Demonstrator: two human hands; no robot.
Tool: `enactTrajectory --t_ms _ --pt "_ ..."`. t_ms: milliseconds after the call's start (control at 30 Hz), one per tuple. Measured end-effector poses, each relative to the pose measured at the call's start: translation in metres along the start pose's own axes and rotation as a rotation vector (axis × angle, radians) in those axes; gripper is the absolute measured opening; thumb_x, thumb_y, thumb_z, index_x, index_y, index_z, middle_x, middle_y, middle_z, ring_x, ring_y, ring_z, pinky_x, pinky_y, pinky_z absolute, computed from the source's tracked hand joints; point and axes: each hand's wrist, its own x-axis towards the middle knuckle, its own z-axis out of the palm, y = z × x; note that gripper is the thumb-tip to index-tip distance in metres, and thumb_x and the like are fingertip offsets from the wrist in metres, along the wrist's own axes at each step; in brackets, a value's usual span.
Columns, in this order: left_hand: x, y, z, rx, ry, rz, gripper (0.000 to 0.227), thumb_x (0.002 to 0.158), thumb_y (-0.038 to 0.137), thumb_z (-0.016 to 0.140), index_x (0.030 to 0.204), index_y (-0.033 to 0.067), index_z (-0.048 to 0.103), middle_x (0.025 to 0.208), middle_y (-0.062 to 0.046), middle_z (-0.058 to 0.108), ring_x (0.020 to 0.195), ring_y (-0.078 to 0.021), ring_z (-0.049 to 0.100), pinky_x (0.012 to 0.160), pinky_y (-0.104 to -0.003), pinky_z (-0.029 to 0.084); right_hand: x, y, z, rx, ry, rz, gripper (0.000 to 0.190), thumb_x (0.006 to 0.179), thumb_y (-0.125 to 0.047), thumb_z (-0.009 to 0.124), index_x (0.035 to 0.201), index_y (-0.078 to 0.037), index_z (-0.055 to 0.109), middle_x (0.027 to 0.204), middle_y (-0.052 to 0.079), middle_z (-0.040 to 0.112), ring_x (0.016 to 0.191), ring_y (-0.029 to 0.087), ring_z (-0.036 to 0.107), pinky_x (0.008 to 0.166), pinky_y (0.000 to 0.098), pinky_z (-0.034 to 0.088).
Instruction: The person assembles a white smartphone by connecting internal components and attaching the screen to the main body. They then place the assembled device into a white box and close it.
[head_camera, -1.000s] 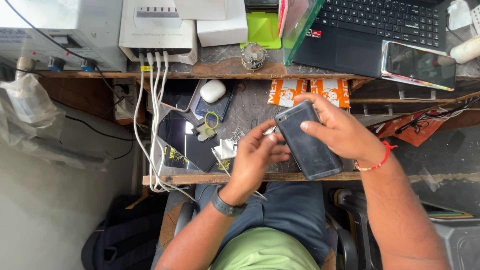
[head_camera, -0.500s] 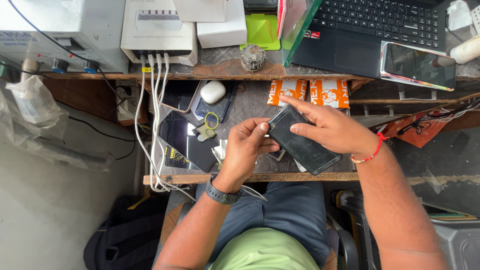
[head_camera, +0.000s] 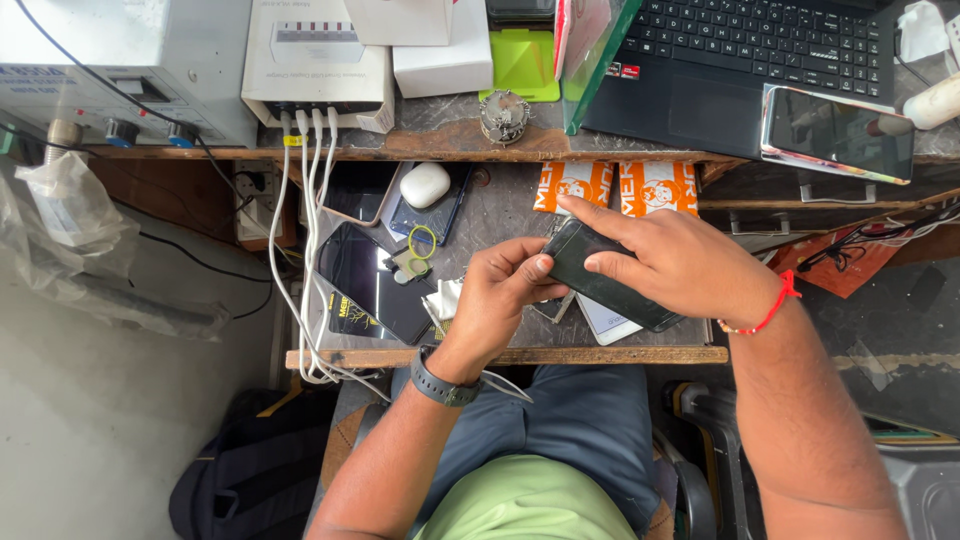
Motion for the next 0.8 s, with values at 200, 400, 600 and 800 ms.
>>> enactTrajectory --t_ms 200,400,600,800 --pt "-0.002 0.000 -0.004 -0.068 0.138 0.051 0.031 0.105 0.014 0.058 0.126 -0.0085 0.064 0.109 -0.013 0.073 0.093 -0.0190 0.073 0.085 -0.032 0.063 -0.030 0.019 0.013 0.179 0.209 0.029 0.061 0.084 -0.019 0.077 0.141 -0.013 0.058 0.098 0.018 0.077 0.082 0.029 0.075 0.074 0.0374 0.057" --pt "-0.003 -0.005 -0.006 -0.032 0.183 0.073 0.031 0.106 0.016 0.056 0.123 -0.0088 0.064 0.107 -0.013 0.073 0.095 -0.0193 0.074 0.088 -0.034 0.064 -0.036 0.059 0.104 1.142 0.688 -0.124 0.035 0.097 -0.003 0.078 0.127 0.002 0.061 0.119 0.012 0.070 0.108 0.019 0.069 0.095 0.0349 0.059" --pt "-0.005 -0.017 -0.007 0.105 0.125 0.139 0.034 0.107 0.020 0.056 0.124 -0.0082 0.062 0.110 -0.012 0.073 0.099 -0.0193 0.072 0.091 -0.034 0.063 -0.033 0.089 0.145 1.318 0.767 -0.169 0.041 0.095 -0.019 0.078 0.125 0.000 0.058 0.108 0.010 0.068 0.093 0.023 0.073 0.072 0.0424 0.067" --pt "-0.008 -0.031 -0.011 0.091 0.181 0.223 0.037 0.107 0.024 0.055 0.125 -0.0071 0.062 0.109 -0.013 0.073 0.095 -0.0210 0.075 0.087 -0.034 0.064 -0.028 0.088 0.163 1.374 0.748 -0.308 0.047 0.097 -0.026 0.078 0.130 -0.003 0.054 0.107 0.011 0.068 0.090 0.024 0.073 0.071 0.0400 0.065"
